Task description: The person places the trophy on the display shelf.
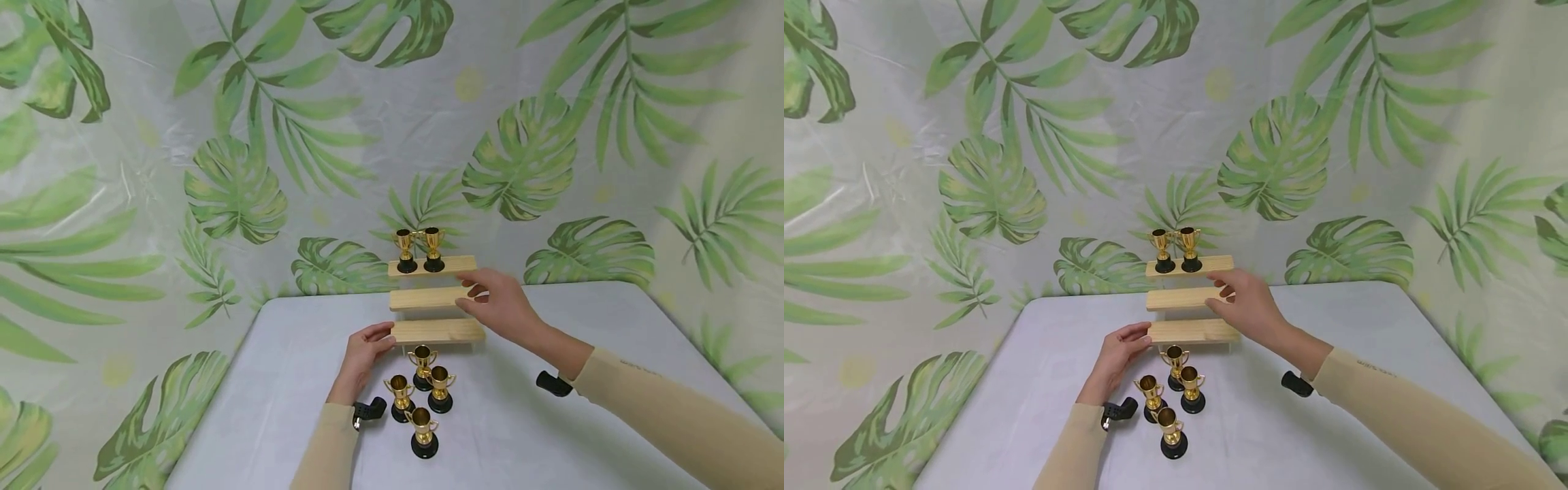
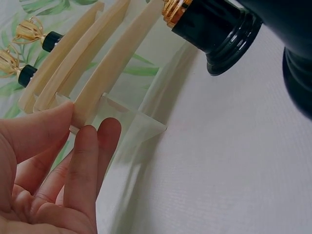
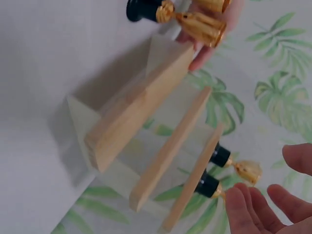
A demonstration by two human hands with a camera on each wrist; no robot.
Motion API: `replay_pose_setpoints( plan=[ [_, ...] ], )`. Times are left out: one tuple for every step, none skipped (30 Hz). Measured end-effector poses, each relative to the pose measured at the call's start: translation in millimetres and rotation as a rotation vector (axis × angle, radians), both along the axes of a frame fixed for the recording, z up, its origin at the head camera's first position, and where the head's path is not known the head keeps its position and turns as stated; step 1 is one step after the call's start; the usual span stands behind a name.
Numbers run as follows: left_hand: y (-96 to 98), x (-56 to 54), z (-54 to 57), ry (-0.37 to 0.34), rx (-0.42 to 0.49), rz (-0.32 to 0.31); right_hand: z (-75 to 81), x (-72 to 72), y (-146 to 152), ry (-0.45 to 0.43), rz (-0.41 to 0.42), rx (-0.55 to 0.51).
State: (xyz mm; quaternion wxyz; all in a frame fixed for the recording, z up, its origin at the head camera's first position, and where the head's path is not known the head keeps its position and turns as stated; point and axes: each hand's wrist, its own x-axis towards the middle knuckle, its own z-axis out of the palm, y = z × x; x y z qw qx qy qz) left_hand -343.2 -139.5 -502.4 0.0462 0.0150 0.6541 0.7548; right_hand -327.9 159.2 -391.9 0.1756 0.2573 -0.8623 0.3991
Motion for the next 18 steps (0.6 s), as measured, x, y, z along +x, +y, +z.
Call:
replay_pose_setpoints(
  plan=[
    [-0.1,-0.3,0.9,-0.001,0.002,0.0,-1.6,3.3,-1.1,-0.002,0.01,-0.006],
    [-0.1,-0.6,1.8,0.0,0.002,0.0,-3.5,6.4,-2.2,-0.001,0.02,-0.012],
    [-0.1,-0.9,2.3,0.003,0.0,0.0,-5.5,9.5,-3.3,0.001,0.029,-0.012],
    [-0.6,-0.6,2.0,0.002,-0.001,-0.001,-8.4,13.2,-4.7,-0.002,0.038,-0.017],
    [-0.9,-0.4,1.5,0.002,-0.004,-0.002,-11.2,16.7,-6.1,-0.004,0.046,-0.021],
    [-1.1,-0.1,1.1,0.005,-0.005,-0.003,-14.3,20.0,-7.4,-0.006,0.055,-0.028],
    [-1.2,0.1,0.5,0.009,-0.003,-0.003,-17.5,23.3,-8.7,-0.007,0.063,-0.03],
    [-1.2,0.2,0.0,0.015,-0.002,-0.004,-20.6,26.4,-10.0,-0.012,0.068,-0.032],
    [-1.1,-0.3,-0.8,0.018,-0.002,-0.004,-23.5,29.9,-11.4,-0.017,0.071,-0.033],
    [-1.2,-3.0,-4.0,0.018,-0.001,-0.003,-26.3,33.3,-12.7,-0.02,0.073,-0.035],
    [-1.3,-5.8,-7.7,0.017,0.0,-0.003,-29.2,36.4,-14.1,-0.023,0.077,-0.042],
    [-1.4,-8.7,-11.4,0.016,0.0,-0.003,-32.1,39.4,-15.4,-0.025,0.081,-0.047],
    [-1.7,-11.7,-15.2,0.014,0.001,0.0,-35.0,42.1,-16.8,-0.027,0.086,-0.052],
    [-2.2,-14.7,-18.9,0.015,-0.003,0.004,-37.7,44.7,-18.3,-0.029,0.093,-0.059],
    [-2.9,-17.4,-22.3,0.013,-0.004,0.009,-40.6,47.4,-19.7,-0.025,0.101,-0.067],
    [-2.5,-19.7,-26.1,0.011,-0.003,0.014,-44.1,49.6,-20.2,-0.02,0.107,-0.07],
    [-1.9,-19.8,-27.6,0.014,-0.001,0.018,-47.4,51.7,-20.7,-0.016,0.115,-0.074],
    [-1.5,-19.7,-28.4,0.02,-0.002,0.022,-50.7,53.8,-21.2,-0.013,0.12,-0.076]
  ],
)
